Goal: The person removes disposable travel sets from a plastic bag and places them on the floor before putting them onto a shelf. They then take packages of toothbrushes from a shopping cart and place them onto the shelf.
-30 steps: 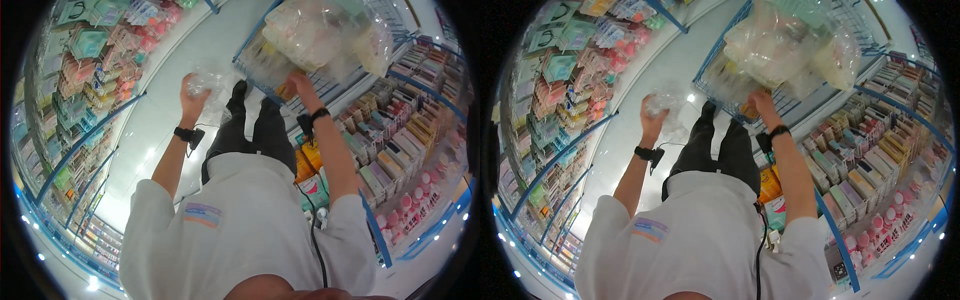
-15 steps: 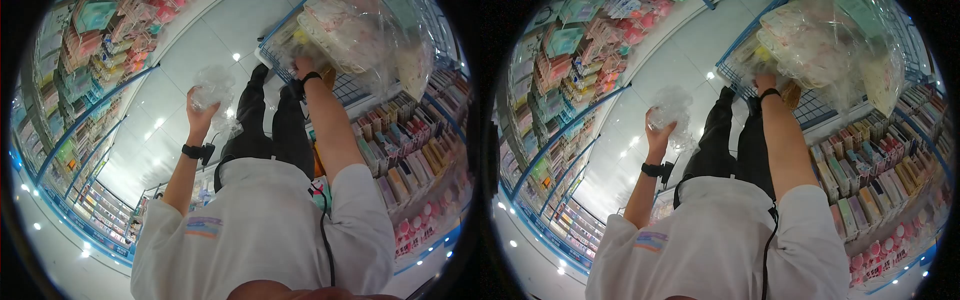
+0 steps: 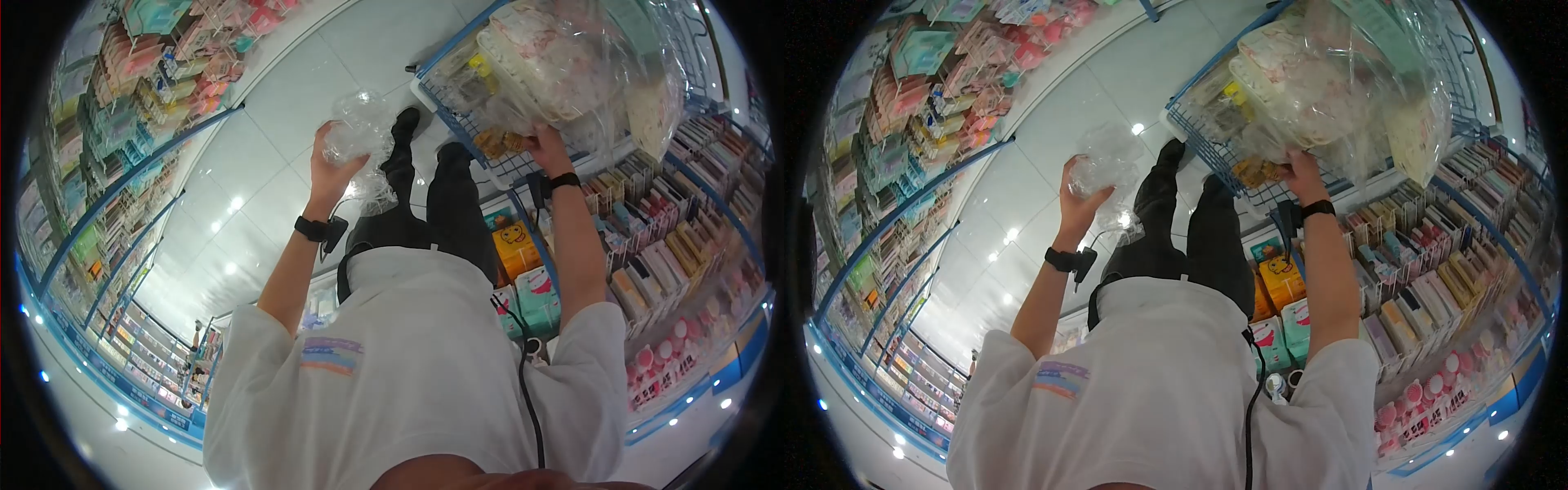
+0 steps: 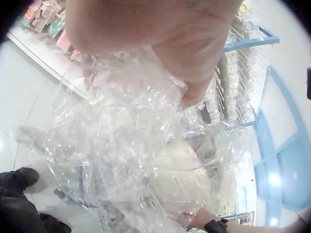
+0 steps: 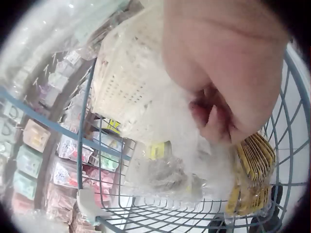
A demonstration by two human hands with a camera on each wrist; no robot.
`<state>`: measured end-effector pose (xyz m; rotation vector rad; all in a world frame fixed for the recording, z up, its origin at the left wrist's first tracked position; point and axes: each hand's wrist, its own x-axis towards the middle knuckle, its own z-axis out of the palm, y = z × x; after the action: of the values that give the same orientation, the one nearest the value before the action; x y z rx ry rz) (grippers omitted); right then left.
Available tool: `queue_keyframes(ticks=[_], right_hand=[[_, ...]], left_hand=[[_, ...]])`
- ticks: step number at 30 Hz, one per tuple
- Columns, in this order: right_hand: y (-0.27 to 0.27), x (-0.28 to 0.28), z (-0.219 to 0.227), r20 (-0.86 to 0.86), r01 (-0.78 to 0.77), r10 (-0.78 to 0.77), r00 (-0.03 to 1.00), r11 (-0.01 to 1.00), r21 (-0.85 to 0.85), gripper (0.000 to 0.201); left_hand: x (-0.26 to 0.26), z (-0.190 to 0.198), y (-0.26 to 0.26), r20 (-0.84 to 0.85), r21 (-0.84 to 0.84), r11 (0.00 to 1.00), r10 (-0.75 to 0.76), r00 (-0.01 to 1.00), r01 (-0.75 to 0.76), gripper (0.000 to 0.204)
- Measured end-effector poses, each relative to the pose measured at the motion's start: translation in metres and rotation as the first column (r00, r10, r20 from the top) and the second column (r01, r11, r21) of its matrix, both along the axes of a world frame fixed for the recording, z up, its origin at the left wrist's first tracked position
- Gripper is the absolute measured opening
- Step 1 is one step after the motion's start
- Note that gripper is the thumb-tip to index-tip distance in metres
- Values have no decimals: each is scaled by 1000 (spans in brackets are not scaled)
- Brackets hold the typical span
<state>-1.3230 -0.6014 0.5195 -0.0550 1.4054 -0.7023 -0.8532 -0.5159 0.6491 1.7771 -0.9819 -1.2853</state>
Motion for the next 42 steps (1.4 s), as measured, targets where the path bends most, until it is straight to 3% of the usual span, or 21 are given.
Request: queue_keyframes(ticks=[4,5,6,7,8,9,14,16,19,20,21,22,23,24,26,28,30,32,37,40,42], right_hand=[[8,-5,-17,-86,-11,9,996,1000,-17,15],[19,-21,-35,-304,-335,262,916,916,-222,19],[28,-31,-43,-547,-642,416,727,694,-326,24],[28,-28,-34,-549,-639,412,727,699,-322,24],[19,-20,-16,-287,-238,174,942,949,-206,30],[11,-13,1,-70,183,-180,981,983,33,35],[28,-12,68,-369,37,-41,929,999,-19,43],[41,-6,96,-435,-32,-9,900,996,-86,45],[56,-3,135,-471,-98,33,881,989,-115,44],[62,-1,147,-457,-104,37,889,987,-122,43],[68,1,160,-443,-109,41,896,986,-129,42],[73,1,174,-454,-83,1,891,983,-161,42],[79,1,188,-459,-135,39,888,975,-179,41],[86,-1,202,-465,-187,79,882,963,-192,40],[99,-6,225,-518,-214,65,853,948,-234,38],[110,-11,248,-569,-239,45,821,932,-271,35],[121,-19,270,-599,-280,39,800,906,-316,35],[131,-27,288,-586,-228,-27,810,906,-357,34],[142,-53,298,-538,-142,-120,835,896,-420,34],[133,-74,284,-523,-134,-127,843,892,-432,34],[119,-98,268,-567,-172,-126,814,880,-443,37]], left_hand=[[0,5,-3,22,5,999,-49,999,49,76],[1,5,-2,20,7,998,-56,998,56,76],[3,5,-3,58,-7,997,-77,995,78,75],[4,4,-4,95,-20,995,-98,991,100,75],[5,2,-6,91,-22,994,-104,990,106,75],[6,-1,-9,89,-18,994,-108,990,110,77],[-32,11,-40,-58,-68,998,-10,998,6,88],[-58,12,-57,-404,-129,987,37,914,-98,99],[-113,30,-83,-466,-227,970,-185,865,86,105],[-129,23,-89,-470,-259,960,-224,854,110,105],[-145,4,-90,-92,-410,864,-358,929,292,106],[-161,-11,-94,308,-479,728,-383,871,490,108],[-173,-14,-91,443,-281,734,-472,762,618,104],[-179,-26,-91,450,-307,710,-479,754,634,104],[-181,-58,-95,775,141,581,-568,276,801,93],[-168,-76,-101,764,279,524,-628,145,805,77],[-161,-55,-114,653,590,294,-721,-230,752,68],[-147,-80,-116,714,504,309,-675,-187,807,65],[-133,-28,-129,676,460,323,-731,-91,827,59],[-125,4,-138,644,331,349,-763,60,877,51],[-137,43,-139,683,235,488,-698,214,841,47]])
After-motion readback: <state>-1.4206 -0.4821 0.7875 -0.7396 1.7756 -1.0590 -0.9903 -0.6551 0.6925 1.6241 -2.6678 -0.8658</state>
